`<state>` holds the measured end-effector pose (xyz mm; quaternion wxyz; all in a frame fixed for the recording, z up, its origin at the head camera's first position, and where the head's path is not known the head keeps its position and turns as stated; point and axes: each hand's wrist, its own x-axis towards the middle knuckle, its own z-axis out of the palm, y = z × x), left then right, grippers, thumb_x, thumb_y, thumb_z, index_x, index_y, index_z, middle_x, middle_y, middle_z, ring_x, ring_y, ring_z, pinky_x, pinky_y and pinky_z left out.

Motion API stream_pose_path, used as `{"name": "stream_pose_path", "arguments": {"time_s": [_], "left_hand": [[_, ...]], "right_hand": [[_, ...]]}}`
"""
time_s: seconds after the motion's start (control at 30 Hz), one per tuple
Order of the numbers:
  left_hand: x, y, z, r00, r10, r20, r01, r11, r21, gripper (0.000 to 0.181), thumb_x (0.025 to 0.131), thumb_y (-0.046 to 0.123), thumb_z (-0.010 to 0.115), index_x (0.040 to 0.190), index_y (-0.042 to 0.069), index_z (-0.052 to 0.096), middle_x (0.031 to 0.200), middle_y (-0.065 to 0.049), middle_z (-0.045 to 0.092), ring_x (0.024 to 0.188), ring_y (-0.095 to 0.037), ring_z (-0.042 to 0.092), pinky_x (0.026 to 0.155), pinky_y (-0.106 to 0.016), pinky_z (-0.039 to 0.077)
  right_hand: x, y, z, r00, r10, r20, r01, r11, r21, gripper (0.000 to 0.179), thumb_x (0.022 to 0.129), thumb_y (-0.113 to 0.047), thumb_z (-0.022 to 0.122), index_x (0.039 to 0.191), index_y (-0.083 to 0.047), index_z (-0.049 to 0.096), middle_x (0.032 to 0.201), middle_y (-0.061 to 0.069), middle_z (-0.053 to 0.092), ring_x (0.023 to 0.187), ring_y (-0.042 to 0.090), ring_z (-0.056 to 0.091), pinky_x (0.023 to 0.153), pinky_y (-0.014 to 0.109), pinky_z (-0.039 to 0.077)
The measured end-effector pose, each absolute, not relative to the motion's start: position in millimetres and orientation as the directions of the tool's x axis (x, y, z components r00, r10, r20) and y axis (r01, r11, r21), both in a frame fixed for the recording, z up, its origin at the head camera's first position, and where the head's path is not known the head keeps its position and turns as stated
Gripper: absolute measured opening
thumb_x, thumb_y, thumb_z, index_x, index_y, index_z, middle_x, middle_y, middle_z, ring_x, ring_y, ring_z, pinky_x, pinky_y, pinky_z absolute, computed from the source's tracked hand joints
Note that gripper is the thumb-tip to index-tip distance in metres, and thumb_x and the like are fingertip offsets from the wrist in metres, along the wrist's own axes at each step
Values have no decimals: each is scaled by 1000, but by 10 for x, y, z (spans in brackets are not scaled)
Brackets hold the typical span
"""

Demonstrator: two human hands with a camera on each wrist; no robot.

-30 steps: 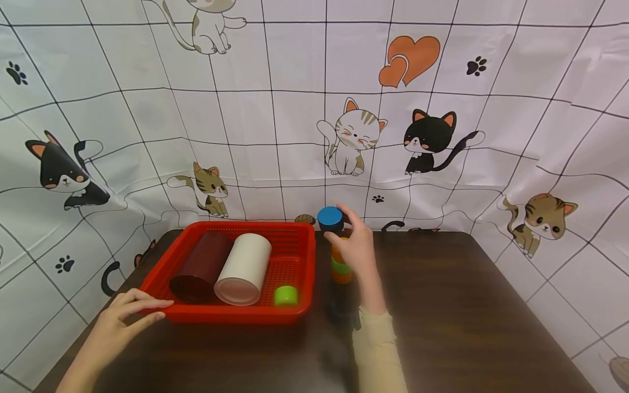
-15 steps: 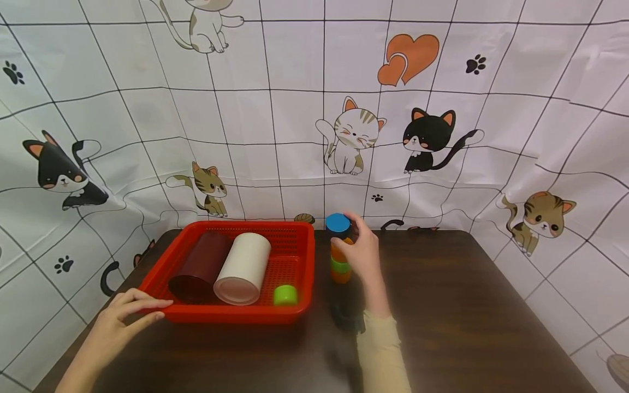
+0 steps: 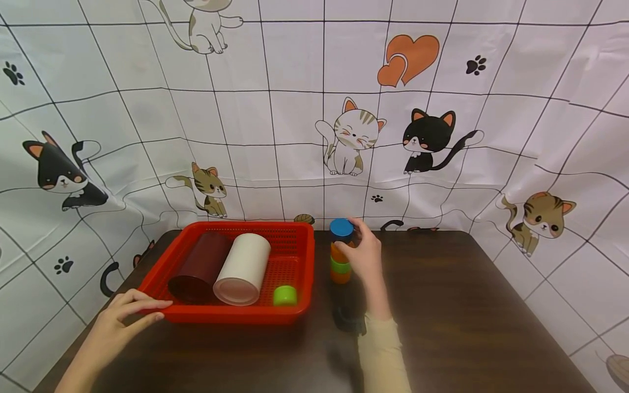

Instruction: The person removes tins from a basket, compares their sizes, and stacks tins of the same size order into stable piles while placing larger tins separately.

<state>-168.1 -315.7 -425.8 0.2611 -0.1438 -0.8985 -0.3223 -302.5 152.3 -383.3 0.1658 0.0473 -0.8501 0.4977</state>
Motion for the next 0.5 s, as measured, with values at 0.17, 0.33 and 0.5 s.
{"name": "stream_pose_path", "arguments": {"time_s": [0.17,0.33,0.5], "left_hand": [[-1680,-3152,-4253,-824,90,559,426,749,507,33,74,8,83,101,28,79,92,15,59,92,6,40,73,-20,30],[-1682,-3152,-4255,-817,96,568,435,749,499,34,74,7,83,101,27,79,92,14,59,92,6,40,73,-20,30],[-1681,-3156,-4260,-816,96,570,433,754,494,33,73,8,84,100,28,79,92,15,60,93,6,39,73,-20,30]], "right_hand": [[-3021,1520,-3857,-936,102,337,-245,497,-833,63,84,-17,79,140,-12,52,140,17,58,128,35,57,107,50,45],[-3004,1522,-3869,-939,95,330,-241,503,-830,63,84,-16,79,141,-12,51,141,18,57,129,36,57,107,50,45],[-3004,1532,-3882,-944,90,317,-231,504,-832,63,85,-15,78,142,-11,51,142,18,56,130,36,55,109,51,44]]}}
